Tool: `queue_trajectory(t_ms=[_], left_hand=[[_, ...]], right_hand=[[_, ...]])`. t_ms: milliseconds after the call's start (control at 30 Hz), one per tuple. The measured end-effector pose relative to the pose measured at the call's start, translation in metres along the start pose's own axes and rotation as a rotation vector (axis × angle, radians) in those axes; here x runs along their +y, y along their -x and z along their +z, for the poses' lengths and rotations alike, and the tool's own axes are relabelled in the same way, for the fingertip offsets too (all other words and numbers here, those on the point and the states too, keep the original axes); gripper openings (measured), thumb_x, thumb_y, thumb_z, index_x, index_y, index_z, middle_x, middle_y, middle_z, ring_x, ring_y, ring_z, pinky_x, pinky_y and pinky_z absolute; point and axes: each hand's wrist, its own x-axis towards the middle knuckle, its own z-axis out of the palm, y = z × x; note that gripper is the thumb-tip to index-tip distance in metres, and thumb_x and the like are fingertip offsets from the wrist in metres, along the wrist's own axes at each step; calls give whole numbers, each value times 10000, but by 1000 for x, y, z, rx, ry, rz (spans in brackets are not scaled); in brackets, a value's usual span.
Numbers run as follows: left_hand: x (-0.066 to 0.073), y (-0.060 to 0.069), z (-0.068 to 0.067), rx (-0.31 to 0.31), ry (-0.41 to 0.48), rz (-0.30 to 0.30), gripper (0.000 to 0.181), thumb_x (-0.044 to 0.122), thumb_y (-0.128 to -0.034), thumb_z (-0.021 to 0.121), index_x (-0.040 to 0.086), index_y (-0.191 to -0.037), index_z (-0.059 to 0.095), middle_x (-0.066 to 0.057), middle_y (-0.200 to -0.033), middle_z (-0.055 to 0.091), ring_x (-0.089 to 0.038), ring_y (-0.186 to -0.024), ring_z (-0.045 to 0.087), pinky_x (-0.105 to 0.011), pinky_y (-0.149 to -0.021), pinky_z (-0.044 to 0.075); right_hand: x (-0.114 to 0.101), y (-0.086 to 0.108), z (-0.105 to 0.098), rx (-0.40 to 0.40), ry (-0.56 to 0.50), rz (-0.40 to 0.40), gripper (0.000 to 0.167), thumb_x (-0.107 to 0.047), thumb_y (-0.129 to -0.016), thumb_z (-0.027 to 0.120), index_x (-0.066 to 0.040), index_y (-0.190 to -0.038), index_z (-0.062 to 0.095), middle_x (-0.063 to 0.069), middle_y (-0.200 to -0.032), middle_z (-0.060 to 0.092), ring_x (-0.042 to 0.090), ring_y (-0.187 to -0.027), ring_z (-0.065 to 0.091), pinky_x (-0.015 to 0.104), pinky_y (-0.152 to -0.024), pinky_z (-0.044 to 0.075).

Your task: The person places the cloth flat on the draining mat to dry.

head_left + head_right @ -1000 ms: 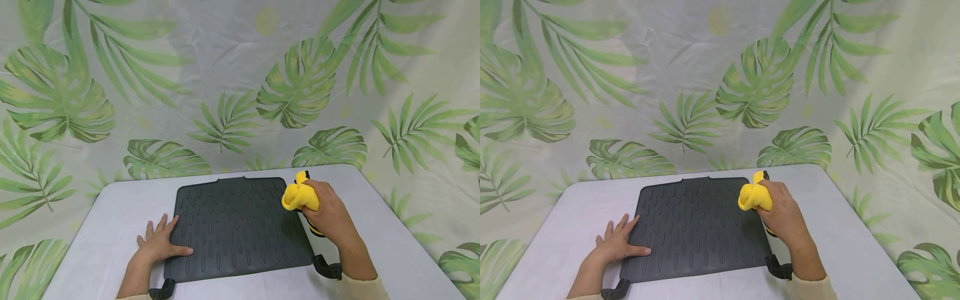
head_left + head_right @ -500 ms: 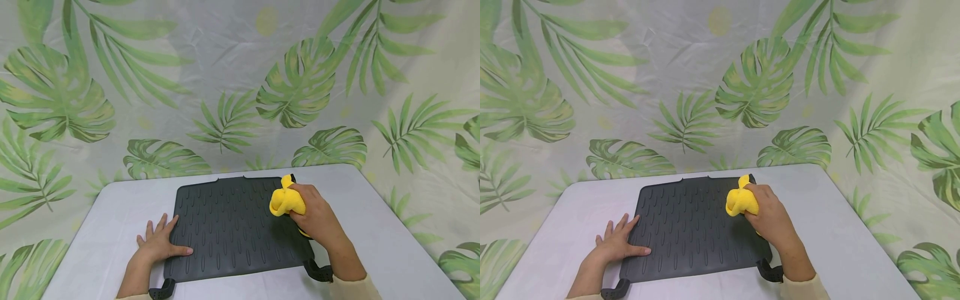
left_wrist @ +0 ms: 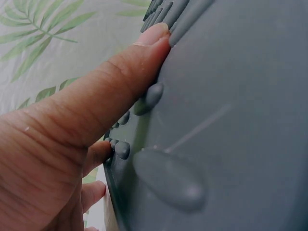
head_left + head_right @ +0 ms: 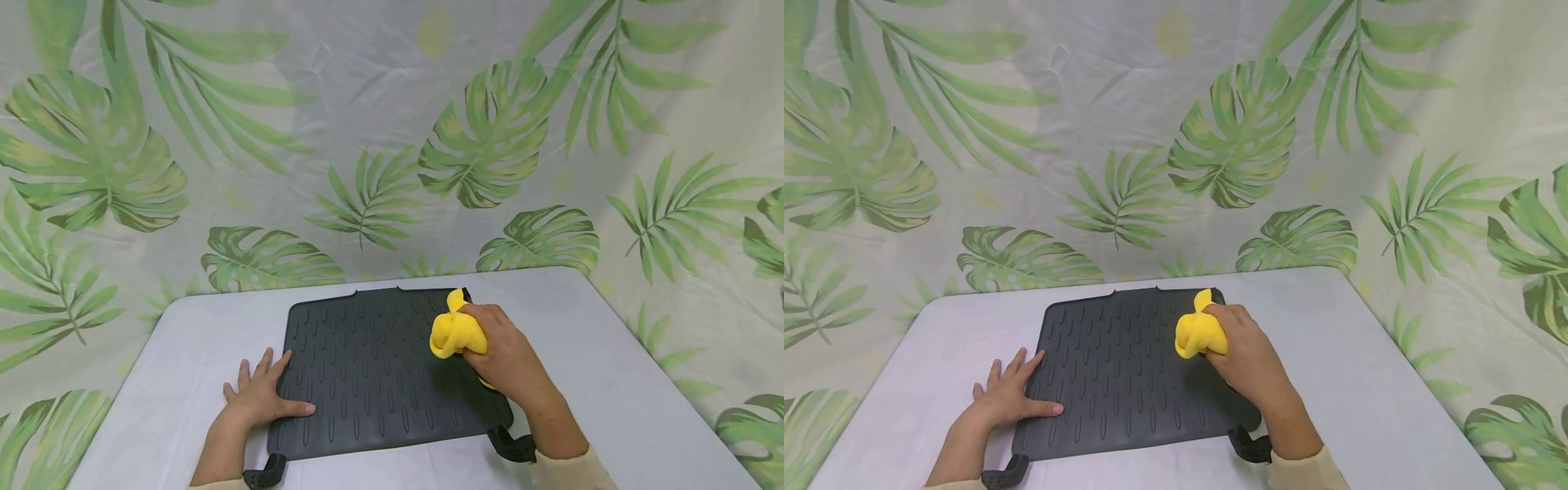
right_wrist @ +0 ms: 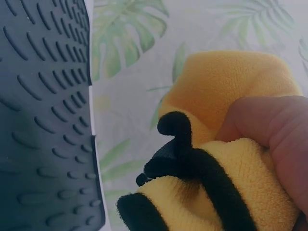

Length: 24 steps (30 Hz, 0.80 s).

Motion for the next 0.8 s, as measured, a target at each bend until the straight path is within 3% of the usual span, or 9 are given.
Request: queue_trajectory(t_ms=[800], left_hand=[[2,2,-1,7,-2,-2,1338,699,-557,892,135,-1614,296,-296,-1680,107,-662,-1487,-34,-894,-1064,6]], right_hand=[[-6,0,9,29,-11,-105,666,20,-734,869,-138,-1302,559,96,-1245,592,255,-1022,598,471,-869,573]])
